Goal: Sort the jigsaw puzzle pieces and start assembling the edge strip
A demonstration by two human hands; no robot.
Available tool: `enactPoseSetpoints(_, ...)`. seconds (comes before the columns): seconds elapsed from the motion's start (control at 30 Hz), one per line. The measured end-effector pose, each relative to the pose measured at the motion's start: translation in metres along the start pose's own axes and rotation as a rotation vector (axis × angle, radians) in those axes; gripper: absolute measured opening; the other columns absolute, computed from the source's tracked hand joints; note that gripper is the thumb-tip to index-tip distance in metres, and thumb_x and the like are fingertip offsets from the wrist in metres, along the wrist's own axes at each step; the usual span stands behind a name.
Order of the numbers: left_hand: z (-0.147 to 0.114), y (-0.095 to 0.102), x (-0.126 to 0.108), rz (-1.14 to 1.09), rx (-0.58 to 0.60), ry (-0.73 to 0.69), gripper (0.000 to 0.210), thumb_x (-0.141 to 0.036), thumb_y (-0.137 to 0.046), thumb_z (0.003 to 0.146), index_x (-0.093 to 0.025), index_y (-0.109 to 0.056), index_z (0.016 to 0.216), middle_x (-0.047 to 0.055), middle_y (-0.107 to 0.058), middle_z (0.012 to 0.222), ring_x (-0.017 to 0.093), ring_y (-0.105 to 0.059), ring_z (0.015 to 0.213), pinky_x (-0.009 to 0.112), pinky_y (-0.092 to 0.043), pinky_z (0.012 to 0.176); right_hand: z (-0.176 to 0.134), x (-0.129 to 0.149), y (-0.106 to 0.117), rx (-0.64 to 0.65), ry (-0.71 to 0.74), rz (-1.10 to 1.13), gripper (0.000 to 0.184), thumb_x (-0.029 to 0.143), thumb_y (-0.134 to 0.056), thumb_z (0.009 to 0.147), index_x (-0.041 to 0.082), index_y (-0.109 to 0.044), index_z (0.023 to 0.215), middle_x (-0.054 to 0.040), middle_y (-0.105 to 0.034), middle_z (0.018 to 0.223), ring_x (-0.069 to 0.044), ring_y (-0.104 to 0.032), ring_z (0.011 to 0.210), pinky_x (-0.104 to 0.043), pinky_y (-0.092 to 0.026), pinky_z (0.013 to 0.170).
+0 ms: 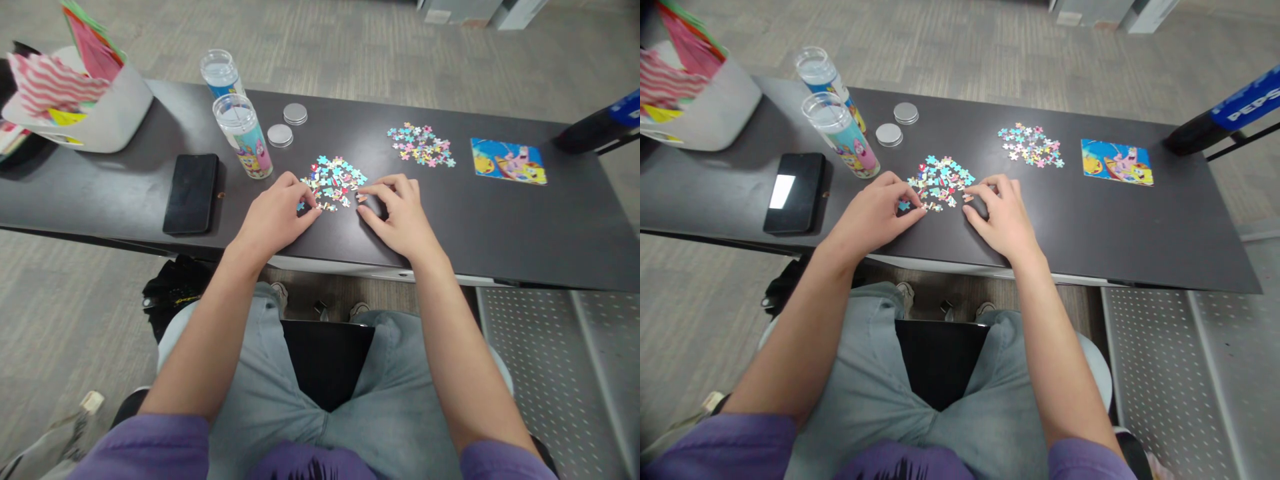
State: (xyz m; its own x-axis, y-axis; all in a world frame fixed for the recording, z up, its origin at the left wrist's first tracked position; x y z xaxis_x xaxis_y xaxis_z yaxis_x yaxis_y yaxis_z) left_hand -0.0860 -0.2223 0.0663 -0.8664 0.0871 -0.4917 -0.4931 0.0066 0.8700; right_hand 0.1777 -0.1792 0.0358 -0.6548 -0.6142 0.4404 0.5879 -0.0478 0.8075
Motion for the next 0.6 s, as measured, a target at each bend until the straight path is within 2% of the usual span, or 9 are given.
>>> enactPoseSetpoints(0.27,0.003,-0.004,-0.002,-0.069,0.067,-0.139,0.012,-0.034,-0.103,0.105,-0.025,-0.097,0.109,0.006,-0.082,0.126,0.024,-0.077,0.110,0.038,-0.061,0.100,0.000,0.007,0.001,0.041,0.040,-0.022,0.032,0.034,-0.075,0.123,0.035,-0.091,0.151,-0.0175,-0.078,0.155,-0.047,-0.073,0.143,-0.076,-0.059,0.133)
enactPoseSetpoints(0.43,0.005,0.004,0.003,-0.075,0.021,-0.165,0.013,-0.033,-0.092,0.111,-0.025,-0.098,0.118,0.007,-0.083,0.126,0.024,-0.077,0.108,0.039,-0.062,0.103,0.001,0.011,0.002,0.066,0.073,-0.033,0.036,0.031,-0.076,0.124,0.036,-0.092,0.156,-0.0162,-0.078,0.156,-0.043,-0.075,0.136,-0.072,-0.060,0.131)
enactPoseSetpoints(0.6,0.005,-0.003,0.001,-0.062,0.042,-0.171,0.016,-0.034,-0.089,0.112,-0.026,-0.099,0.121,0.007,-0.082,0.131,0.025,-0.076,0.111,0.040,-0.063,0.105,0.001,0.012,0.002,0.072,0.092,-0.020,0.036,0.029,-0.076,0.124,0.038,-0.094,0.154,-0.0153,-0.078,0.157,-0.042,-0.075,0.133,-0.071,-0.062,0.129)
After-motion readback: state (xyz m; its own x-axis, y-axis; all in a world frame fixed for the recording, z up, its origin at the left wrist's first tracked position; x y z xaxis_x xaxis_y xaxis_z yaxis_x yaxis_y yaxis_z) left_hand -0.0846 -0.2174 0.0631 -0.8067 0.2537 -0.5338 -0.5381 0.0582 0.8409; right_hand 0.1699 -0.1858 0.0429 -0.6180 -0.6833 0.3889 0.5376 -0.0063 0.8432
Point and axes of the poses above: each hand's wrist, its own z-axis towards the middle knuckle, its own y-axis out of the back of the hand, x = y × z, the point moved 7 cm from there along z, towards the middle knuckle
